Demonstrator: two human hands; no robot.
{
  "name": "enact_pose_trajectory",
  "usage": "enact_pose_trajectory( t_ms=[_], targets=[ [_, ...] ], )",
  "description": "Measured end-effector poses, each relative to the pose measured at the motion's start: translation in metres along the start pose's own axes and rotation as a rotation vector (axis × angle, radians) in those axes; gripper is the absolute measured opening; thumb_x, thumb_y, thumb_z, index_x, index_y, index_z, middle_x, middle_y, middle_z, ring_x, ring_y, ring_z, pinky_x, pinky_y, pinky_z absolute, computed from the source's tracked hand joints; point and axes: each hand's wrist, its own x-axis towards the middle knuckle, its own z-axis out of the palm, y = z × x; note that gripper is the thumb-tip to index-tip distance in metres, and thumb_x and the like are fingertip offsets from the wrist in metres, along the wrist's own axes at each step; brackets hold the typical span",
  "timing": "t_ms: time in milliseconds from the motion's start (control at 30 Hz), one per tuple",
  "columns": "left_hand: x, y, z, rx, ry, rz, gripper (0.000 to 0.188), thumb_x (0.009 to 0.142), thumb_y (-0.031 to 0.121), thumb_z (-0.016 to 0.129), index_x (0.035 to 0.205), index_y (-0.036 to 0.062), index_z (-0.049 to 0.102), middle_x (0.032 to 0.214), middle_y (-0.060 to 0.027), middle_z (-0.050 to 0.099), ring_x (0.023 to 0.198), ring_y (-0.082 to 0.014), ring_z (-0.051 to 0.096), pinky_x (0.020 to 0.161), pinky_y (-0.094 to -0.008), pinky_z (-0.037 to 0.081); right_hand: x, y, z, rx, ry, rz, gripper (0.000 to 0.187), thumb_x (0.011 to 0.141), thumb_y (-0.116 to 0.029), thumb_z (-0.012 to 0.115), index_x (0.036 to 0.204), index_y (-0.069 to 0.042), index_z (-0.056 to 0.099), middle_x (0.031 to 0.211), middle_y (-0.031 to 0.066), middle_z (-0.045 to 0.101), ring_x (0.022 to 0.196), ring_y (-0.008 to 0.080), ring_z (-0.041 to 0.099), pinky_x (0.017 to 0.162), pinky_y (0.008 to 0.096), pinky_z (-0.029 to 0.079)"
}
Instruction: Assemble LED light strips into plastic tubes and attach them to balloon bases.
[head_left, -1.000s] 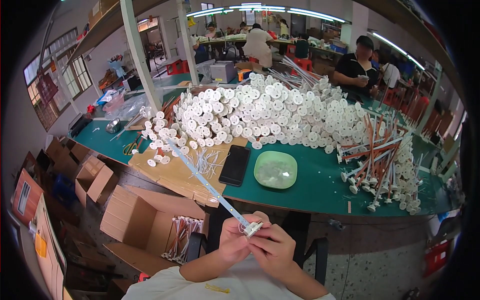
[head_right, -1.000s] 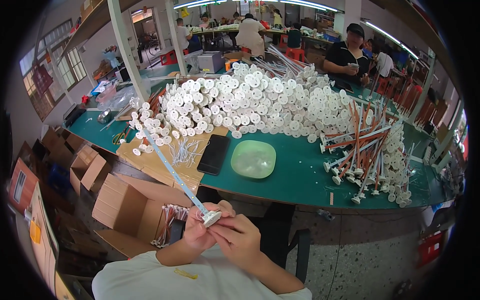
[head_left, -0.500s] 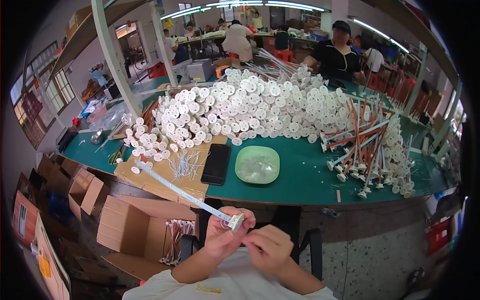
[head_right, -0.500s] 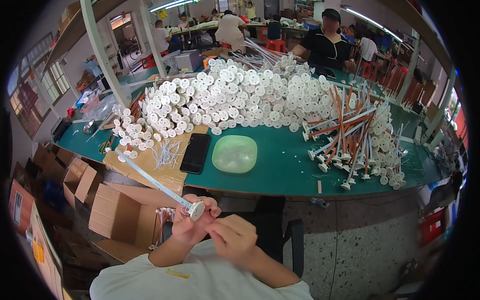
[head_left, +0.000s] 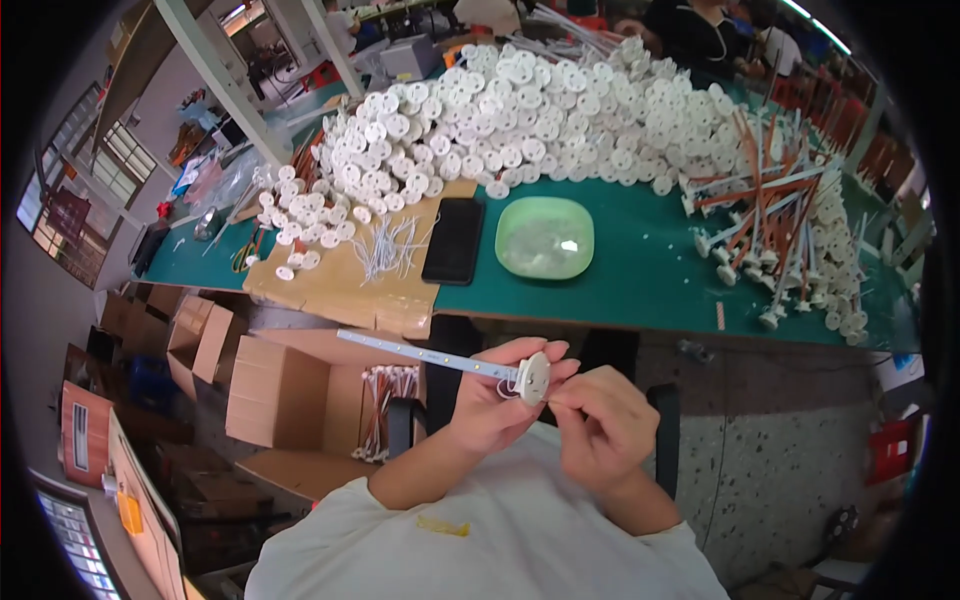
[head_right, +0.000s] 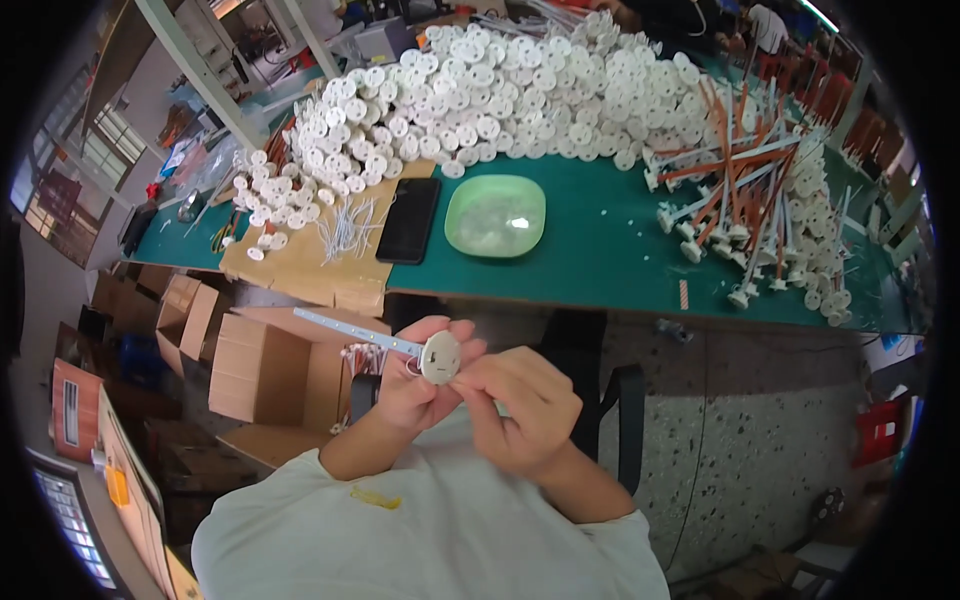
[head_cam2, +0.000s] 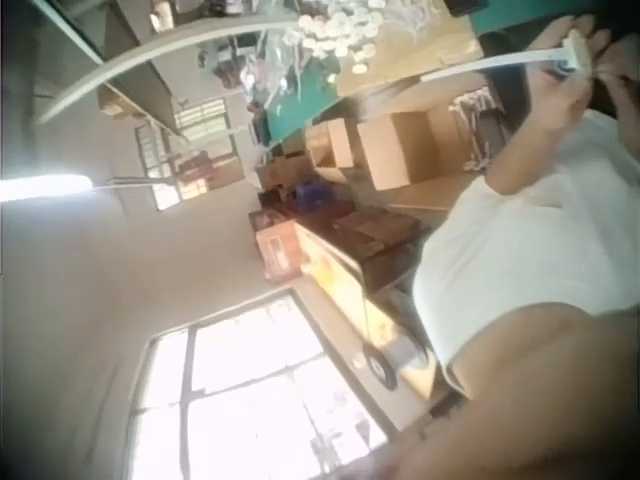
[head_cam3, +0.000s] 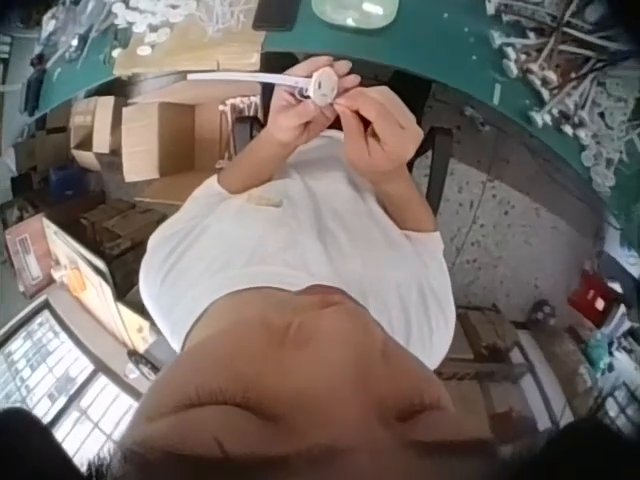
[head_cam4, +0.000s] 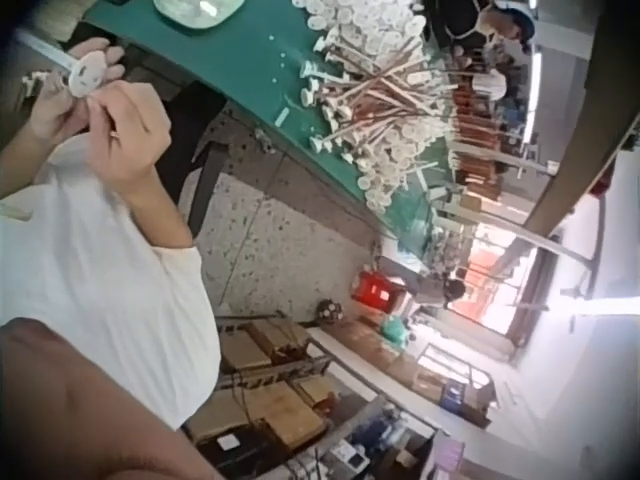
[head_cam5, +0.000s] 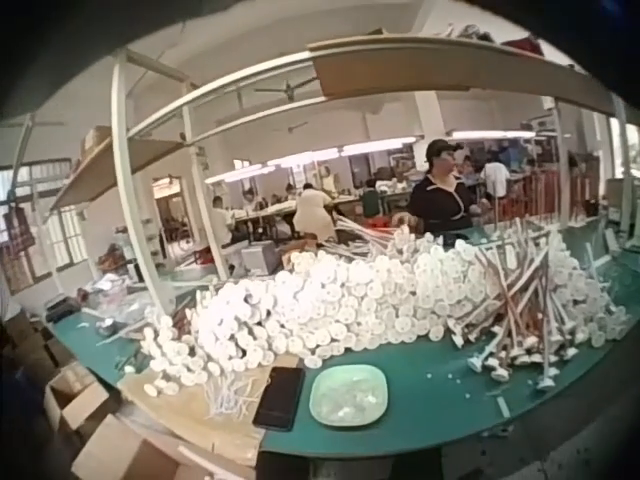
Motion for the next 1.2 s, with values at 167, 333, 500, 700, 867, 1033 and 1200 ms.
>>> enact_pose_trajectory(
  t_ms=[167,333,500,700,867,1033,1200],
  targets=[
    [0.001,-0.001,-0.003,-0.015,0.027,-0.01,0.059,0.085,-0.003,0.066,0.139,0.0005,0.044,0.14,-0.0194,0.05,0.129,-0.0328,0.051,0.109,-0.0477,0.04,-0.001,0.004,-0.005,-0.041,-0.037,-0.024,0.016,0.069,0.01,0.07,0.082,0.002,0.067,0.074,0.0109,0.065,0.059,0.0246,0.061,0.054,0.0285,0.048],
    [-0.002,-0.001,-0.003,0.089,0.033,-0.044,0.063,0.081,0.006,0.075,0.136,-0.0014,0.047,0.138,-0.0194,0.052,0.125,-0.0328,0.053,0.106,-0.0461,0.043,-0.004,0.008,-0.009,0.015,-0.019,0.017,0.017,0.068,0.011,0.07,0.083,0.002,0.067,0.074,0.0103,0.064,0.059,0.0239,0.06,0.053,0.0281,0.048],
    [0.0,-0.001,-0.01,0.186,-0.003,-0.064,0.068,0.081,0.007,0.076,0.139,0.0014,0.042,0.141,-0.0205,0.048,0.128,-0.034,0.051,0.107,-0.0487,0.042,-0.003,0.011,-0.009,-0.016,-0.029,0.001,0.017,0.069,0.01,0.07,0.083,0.002,0.066,0.073,0.0108,0.064,0.058,0.0251,0.06,0.053,0.029,0.048],
    [-0.006,0.006,-0.018,0.724,0.029,-0.089,0.062,0.079,0.009,0.079,0.132,-0.0037,0.049,0.133,-0.0205,0.055,0.118,-0.0335,0.059,0.1,-0.0451,0.049,-0.004,0.007,-0.014,-0.25,-0.128,-0.079,0.015,0.069,0.009,0.068,0.08,0.001,0.064,0.074,0.0115,0.064,0.06,0.0265,0.061,0.055,0.032,0.05],
    [-0.014,-0.002,-0.024,0.377,0.104,-0.002,0.059,0.078,0.01,0.08,0.129,-0.0038,0.053,0.128,-0.0216,0.059,0.114,-0.0331,0.062,0.099,-0.0455,0.05,-0.016,0.015,-0.002,-0.026,-0.059,0.012,0.016,0.07,0.008,0.071,0.083,0.002,0.066,0.076,0.0123,0.067,0.061,0.0246,0.063,0.056,0.0298,0.05],
    [-0.007,0.003,-0.026,0.458,-0.025,0.012,0.057,0.078,0.01,0.081,0.127,-0.004,0.056,0.126,-0.0224,0.06,0.115,-0.0351,0.06,0.099,-0.0475,0.049,-0.017,0.018,-0.012,0.223,-0.138,0.263,0.016,0.071,0.008,0.072,0.085,0.002,0.068,0.078,0.0136,0.069,0.064,0.0244,0.066,0.058,0.0281,0.052],
    [-0.008,0.0,-0.028,0.367,0.091,-0.009,0.055,0.076,0.009,0.082,0.125,-0.0034,0.059,0.123,-0.0225,0.062,0.114,-0.0353,0.061,0.099,-0.0473,0.049,-0.011,0.013,-0.005,-0.003,-0.113,0.006,0.016,0.069,0.008,0.072,0.084,0.004,0.067,0.079,0.0146,0.068,0.064,0.0262,0.066,0.059,0.0305,0.054]
  ],
)
